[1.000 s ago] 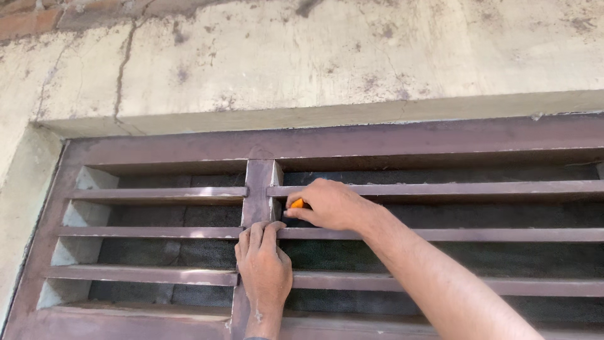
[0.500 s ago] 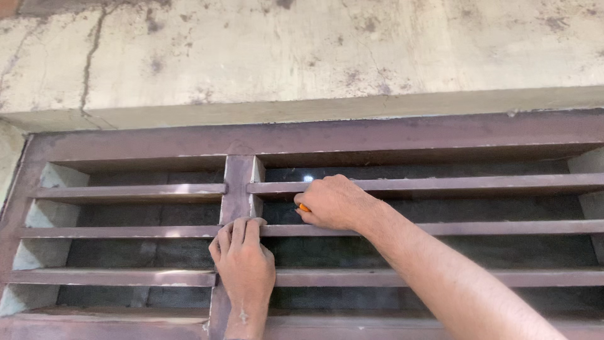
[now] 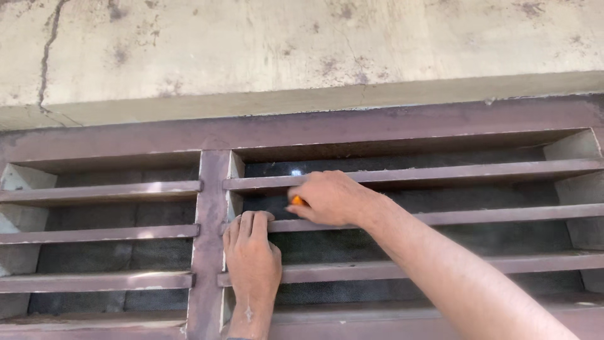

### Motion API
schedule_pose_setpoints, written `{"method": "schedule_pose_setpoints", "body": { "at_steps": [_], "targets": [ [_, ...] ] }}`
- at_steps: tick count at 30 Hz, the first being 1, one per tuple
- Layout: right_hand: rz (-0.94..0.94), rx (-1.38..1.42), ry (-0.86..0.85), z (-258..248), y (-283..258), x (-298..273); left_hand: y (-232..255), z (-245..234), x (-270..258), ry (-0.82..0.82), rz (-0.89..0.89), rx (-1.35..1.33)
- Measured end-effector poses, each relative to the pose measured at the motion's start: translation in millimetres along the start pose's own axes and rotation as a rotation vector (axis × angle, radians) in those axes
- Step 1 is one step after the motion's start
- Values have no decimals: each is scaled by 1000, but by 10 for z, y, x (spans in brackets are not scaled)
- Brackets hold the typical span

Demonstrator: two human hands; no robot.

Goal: The person uses a small brush to clean dust and debris from the horizontal slats of a brown metal window grille. They systematically move along the slats, brushing away accumulated dirt and cobwebs from the exterior surface.

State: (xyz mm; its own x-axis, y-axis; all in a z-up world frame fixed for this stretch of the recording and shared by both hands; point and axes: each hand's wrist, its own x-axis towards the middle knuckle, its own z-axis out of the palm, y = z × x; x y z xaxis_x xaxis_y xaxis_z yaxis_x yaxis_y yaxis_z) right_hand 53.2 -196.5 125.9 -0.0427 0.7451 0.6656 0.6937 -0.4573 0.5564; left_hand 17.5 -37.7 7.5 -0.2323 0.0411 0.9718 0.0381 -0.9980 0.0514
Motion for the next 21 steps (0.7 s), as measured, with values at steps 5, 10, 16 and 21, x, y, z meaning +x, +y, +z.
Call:
{"method": "schedule_pose_setpoints", "body": {
  "at_steps": [5, 10, 16, 21],
  "targets": [
    [-15, 39, 9, -50, 27, -34, -13, -10, -12, 18, 42, -37],
    [15, 120, -22, -33, 89, -109, 1, 3, 14, -6, 20, 15],
    [-8, 168, 37, 0, 176, -150, 254, 144, 23, -79, 23, -58],
    [7, 28, 6, 33, 260, -223, 371, 155, -12, -44, 93, -36]
  ]
}}
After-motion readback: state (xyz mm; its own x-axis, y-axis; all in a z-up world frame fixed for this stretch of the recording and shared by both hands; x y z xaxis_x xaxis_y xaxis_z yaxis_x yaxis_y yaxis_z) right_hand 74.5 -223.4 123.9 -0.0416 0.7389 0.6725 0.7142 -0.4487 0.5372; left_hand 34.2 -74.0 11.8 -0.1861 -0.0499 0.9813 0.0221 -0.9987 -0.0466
